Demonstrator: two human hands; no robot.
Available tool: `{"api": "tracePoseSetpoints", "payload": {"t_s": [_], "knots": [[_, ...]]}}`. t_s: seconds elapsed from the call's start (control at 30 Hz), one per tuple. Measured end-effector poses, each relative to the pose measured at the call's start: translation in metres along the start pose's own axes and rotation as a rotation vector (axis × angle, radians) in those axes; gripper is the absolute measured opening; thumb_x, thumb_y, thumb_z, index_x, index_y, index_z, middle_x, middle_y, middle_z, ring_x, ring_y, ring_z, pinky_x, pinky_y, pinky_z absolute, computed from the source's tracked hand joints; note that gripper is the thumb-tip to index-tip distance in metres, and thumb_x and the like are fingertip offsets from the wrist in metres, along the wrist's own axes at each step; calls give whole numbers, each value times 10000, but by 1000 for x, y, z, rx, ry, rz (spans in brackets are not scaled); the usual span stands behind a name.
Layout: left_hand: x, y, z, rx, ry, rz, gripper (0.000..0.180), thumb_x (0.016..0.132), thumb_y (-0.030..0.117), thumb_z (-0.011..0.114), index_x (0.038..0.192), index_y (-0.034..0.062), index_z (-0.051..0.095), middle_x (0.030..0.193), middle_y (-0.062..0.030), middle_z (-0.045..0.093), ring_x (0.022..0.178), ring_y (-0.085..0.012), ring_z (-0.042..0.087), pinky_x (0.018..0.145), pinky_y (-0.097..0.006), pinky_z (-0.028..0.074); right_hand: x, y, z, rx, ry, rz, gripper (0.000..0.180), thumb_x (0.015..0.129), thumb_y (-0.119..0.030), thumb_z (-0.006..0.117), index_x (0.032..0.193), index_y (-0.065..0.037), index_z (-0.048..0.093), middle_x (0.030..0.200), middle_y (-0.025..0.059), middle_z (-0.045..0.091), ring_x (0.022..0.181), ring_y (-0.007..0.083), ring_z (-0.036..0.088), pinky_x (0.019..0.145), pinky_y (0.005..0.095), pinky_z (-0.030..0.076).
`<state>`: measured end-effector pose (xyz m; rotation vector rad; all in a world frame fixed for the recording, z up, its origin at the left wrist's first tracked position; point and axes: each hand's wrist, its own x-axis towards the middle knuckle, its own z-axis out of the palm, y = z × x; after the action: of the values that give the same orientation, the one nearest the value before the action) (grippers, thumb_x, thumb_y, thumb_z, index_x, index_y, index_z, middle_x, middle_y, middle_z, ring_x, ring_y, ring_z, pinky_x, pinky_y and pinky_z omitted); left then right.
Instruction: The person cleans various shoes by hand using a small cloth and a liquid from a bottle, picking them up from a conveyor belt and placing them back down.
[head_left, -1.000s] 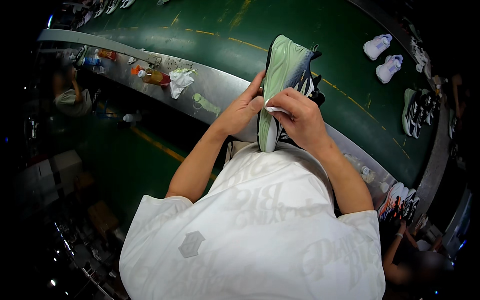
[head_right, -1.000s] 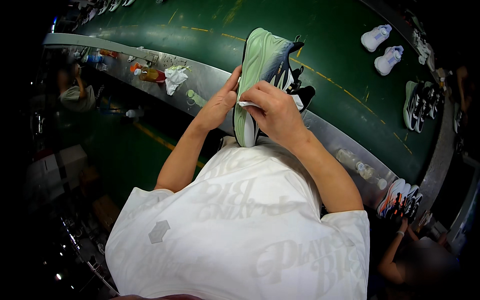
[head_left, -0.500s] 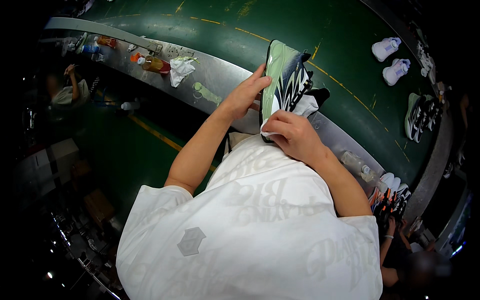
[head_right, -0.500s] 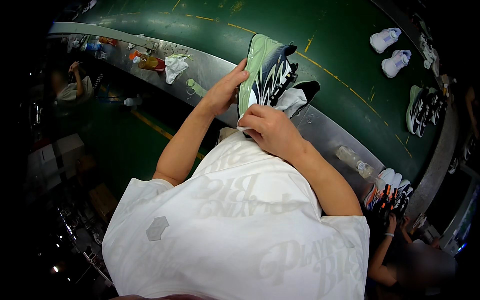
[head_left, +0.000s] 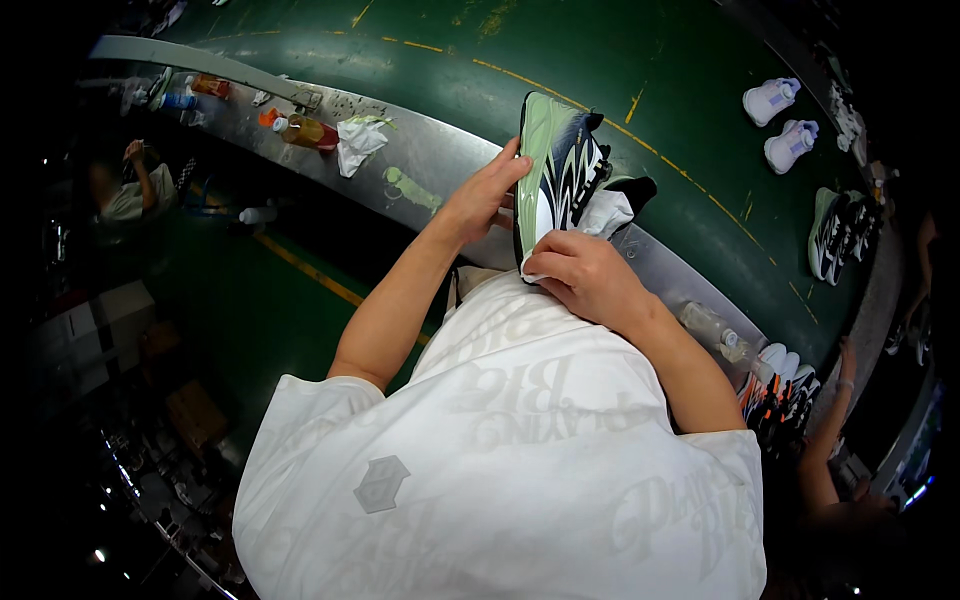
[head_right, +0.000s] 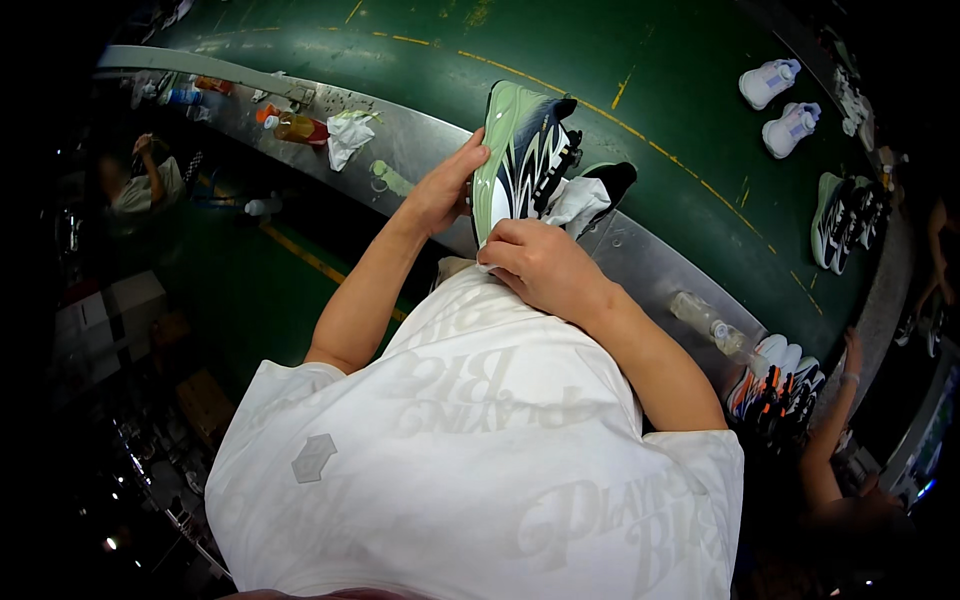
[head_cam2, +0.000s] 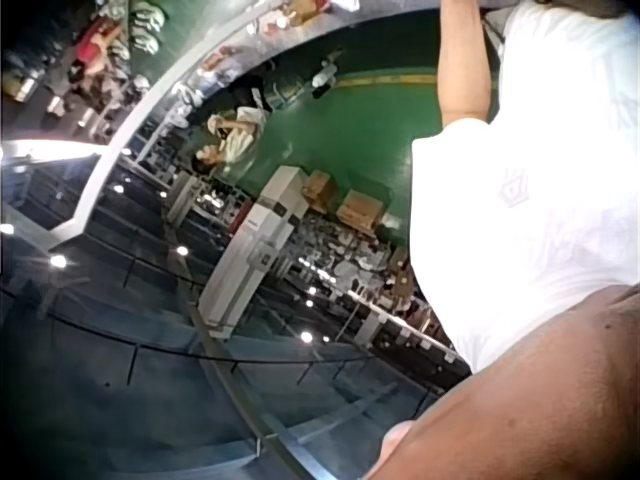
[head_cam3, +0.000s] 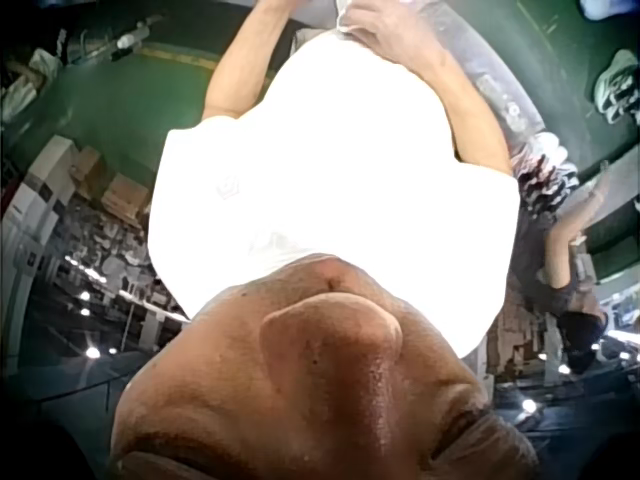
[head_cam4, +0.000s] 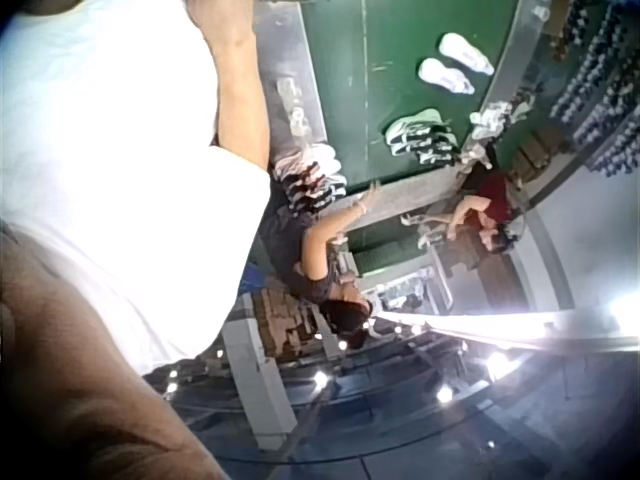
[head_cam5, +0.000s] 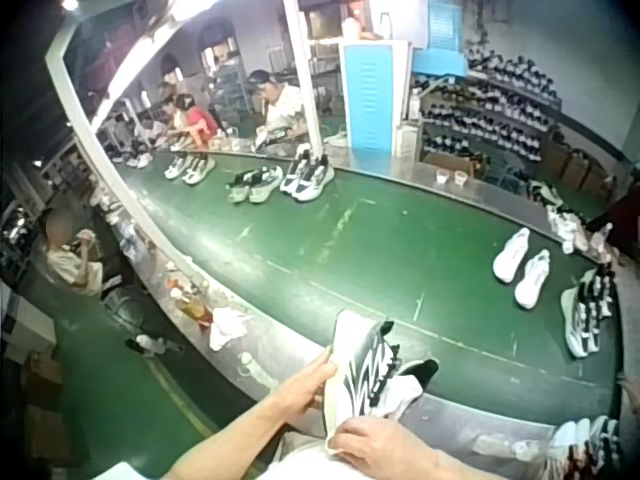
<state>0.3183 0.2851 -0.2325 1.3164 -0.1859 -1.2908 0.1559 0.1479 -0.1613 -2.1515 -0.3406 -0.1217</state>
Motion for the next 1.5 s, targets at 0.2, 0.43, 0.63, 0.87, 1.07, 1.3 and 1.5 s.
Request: {"api": "tracePoseSetpoints", "payload": {"t_s": [0.2,0.43,0.63,0.87,1.07,1.3,1.5], "knots": [[-1,6,-2,-67,-29,-34,776,1016,427,509,1630,139,132,1486,-31,474,1236,-136,545,932,-306,516,10,0,6,-30,220,108,223,728,23,750,913,-61,656,901,68,637,798,289,652,691,396,539],[9,-14,-7,-63,-30,9,750,993,475,484,1627,251,152,1368,-34,526,1116,-186,563,850,-368,479,0,2,-4,-102,-19,-52,187,740,-28,735,901,-67,650,873,70,611,824,287,629,733,403,513],[0,-4,3,-196,-184,229,611,1058,325,412,1591,76,246,1583,-98,369,1442,-227,380,1189,-378,309,5,20,18,-27,149,-114,197,744,-10,706,921,-62,637,914,101,614,839,323,634,710,413,527],[11,-10,6,-280,-112,82,597,1061,315,419,1589,88,260,1499,-86,482,1326,-214,515,1103,-368,422,-3,8,3,-122,-109,-82,87,753,-86,690,773,-23,634,833,138,599,798,362,646,677,467,524],[26,-29,-15,-444,-33,131,432,1040,343,455,1313,33,583,1236,-104,681,1121,-239,656,1003,-409,512,-21,12,2,72,132,17,141,787,-48,725,910,-59,656,934,98,621,855,328,655,727,425,531],[48,-90,-73,-650,-50,111,445,972,290,475,1266,-4,635,1217,-137,698,1096,-289,672,1020,-417,504,-67,41,-33,-4,480,322,144,822,-52,706,961,-53,668,931,107,639,871,317,649,747,397,525],[70,-153,-104,-484,71,-122,405,897,206,464,1128,-41,686,1149,-147,715,1033,-297,683,967,-424,533,-132,90,-33,-152,474,693,155,852,-147,694,964,-40,685,923,131,661,869,331,652,752,417,512]]}}
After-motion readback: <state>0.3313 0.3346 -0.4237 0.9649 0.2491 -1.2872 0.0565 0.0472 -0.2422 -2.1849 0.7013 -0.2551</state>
